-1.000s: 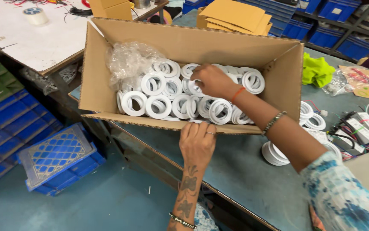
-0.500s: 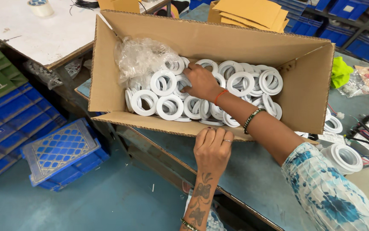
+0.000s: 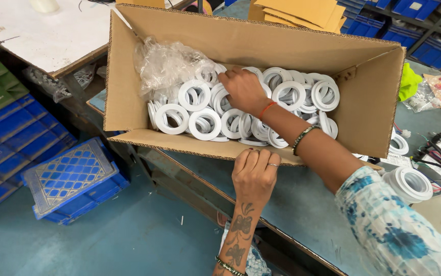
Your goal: The person sits at a factory workbench and applies adhesive to the inner rim of white plastic rings using a small sponge applicator, working on one ring at a time and setting finished rings aside. At the end, the person reaches into a cardboard box filled with the processed rings.
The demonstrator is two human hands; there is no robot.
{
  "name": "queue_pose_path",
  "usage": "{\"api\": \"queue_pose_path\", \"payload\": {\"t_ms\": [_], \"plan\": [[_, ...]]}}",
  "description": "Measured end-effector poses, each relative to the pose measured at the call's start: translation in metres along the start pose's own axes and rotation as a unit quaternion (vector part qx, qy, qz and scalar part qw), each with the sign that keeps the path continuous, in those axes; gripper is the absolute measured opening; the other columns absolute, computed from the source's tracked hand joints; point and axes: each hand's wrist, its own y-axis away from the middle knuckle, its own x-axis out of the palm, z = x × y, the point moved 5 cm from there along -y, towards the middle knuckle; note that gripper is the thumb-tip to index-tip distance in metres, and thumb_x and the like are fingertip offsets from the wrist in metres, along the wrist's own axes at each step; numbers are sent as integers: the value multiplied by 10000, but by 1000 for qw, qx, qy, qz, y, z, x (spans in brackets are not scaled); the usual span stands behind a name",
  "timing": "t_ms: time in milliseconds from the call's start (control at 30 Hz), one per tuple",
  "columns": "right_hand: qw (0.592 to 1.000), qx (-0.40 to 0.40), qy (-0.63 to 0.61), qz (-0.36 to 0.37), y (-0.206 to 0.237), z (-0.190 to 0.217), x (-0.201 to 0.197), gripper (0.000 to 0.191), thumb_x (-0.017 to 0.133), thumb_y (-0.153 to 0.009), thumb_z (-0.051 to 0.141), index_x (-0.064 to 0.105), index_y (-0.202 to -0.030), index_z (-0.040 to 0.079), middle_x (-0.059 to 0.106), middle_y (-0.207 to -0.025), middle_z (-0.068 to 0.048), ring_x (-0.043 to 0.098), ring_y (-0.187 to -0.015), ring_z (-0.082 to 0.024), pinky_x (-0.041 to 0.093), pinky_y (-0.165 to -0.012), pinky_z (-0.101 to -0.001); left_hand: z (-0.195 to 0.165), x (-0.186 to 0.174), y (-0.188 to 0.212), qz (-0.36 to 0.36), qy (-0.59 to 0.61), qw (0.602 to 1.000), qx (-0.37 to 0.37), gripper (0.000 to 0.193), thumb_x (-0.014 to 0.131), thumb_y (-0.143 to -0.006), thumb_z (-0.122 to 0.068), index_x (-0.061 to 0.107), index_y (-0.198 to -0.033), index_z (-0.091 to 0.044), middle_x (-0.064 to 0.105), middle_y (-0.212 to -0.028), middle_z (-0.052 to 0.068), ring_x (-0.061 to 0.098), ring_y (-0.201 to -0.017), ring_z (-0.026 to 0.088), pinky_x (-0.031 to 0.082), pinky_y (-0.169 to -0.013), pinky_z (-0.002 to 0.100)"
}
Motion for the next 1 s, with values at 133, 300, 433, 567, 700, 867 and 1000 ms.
{"api": "queue_pose_path", "payload": {"t_ms": [133,300,433,567,700,867,1000], "plan": [[993,-112,-28,25,5,8,-6,404,763,-637,26,664,-1027,63,684,-991,-88,634,-981,-317,544,-815,-428,1,-1,-4,1,9,1000,-2,72,704,-851,-68,652,-866,-115,577,-843,4,598,-875,188,493,-962,341],[992,-114,-44,-25,1,5,-20,378,739,-637,16,693,-1006,80,678,-1010,-90,648,-983,-337,547,-814,-447,3,-2,-6,5,14,1000,-3,64,702,-853,-72,659,-876,-113,571,-837,9,590,-863,197,496,-958,343],[993,-46,-106,7,0,-9,-20,359,729,-639,15,686,-994,54,670,-1027,-133,653,-932,-388,528,-741,-483,4,-3,-6,-3,14,1000,-3,66,697,-851,-69,655,-880,-111,576,-850,10,591,-871,198,495,-958,343],[988,-38,-118,89,0,-12,-5,426,682,-643,-24,724,-1052,90,704,-1013,-115,673,-906,-380,525,-737,-490,5,-2,-7,-3,21,1000,-2,65,698,-850,-75,649,-870,-112,557,-832,15,588,-865,202,495,-959,347],[964,-90,-186,166,-1,-1,2,491,683,-652,-24,765,-1096,168,762,-1093,-77,717,-976,-316,561,-839,-434,6,-2,-7,1,19,1000,-1,63,698,-858,-75,647,-867,-111,552,-829,18,583,-855,200,496,-962,347],[973,-52,-90,206,-2,11,0,661,672,-653,-64,737,-1252,207,748,-1173,-69,693,-1012,-304,544,-787,-444,6,1,-10,-1,25,1000,-1,54,696,-854,-73,652,-867,-102,552,-828,22,577,-846,206,495,-959,355],[980,-109,-107,124,-7,22,-9,683,687,-577,-60,705,-1240,102,652,-1304,-92,659,-1031,-333,544,-742,-445,4,-1,-9,-4,25,1000,0,57,691,-854,-66,654,-874,-104,557,-836,18,584,-856,203,496,-964,353]]}}
